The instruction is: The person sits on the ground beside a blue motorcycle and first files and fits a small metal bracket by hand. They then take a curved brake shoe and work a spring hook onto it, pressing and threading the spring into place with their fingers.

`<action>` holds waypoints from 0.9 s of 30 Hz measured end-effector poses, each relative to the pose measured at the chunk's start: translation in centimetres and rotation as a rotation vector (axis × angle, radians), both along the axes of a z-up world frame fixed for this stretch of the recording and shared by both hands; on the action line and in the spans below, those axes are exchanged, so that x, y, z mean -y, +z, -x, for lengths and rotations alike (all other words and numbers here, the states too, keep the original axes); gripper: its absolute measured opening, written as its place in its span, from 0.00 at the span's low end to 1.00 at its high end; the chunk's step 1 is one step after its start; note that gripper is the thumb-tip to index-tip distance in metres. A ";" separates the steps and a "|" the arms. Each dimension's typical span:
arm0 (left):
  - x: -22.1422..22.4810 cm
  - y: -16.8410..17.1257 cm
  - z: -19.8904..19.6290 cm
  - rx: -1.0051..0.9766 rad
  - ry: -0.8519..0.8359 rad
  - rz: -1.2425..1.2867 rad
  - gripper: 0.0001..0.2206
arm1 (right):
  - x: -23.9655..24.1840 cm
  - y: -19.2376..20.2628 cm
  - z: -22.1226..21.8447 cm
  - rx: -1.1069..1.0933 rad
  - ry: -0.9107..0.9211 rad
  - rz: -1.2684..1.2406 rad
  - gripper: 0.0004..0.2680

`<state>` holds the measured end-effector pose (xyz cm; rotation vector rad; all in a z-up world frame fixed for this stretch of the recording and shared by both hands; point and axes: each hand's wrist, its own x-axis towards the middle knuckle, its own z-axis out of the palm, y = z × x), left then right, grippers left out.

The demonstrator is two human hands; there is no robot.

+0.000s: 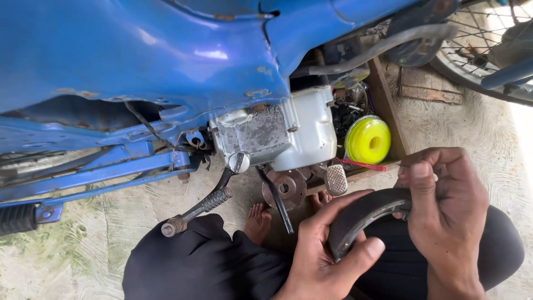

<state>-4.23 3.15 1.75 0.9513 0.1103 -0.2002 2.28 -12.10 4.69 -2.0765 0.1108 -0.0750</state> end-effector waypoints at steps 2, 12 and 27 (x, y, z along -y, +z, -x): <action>0.1 -2.0 0.3 -0.217 -0.124 0.511 0.23 | 0.0 -0.6 0.2 0.091 0.074 0.070 0.04; 0.0 -3.7 -1.1 -0.207 -0.343 0.440 0.27 | 0.3 -1.2 0.0 0.017 0.066 0.125 0.03; 0.2 -4.4 -0.4 -0.203 -0.199 0.862 0.24 | 1.8 -0.2 1.7 0.080 0.511 -0.061 0.07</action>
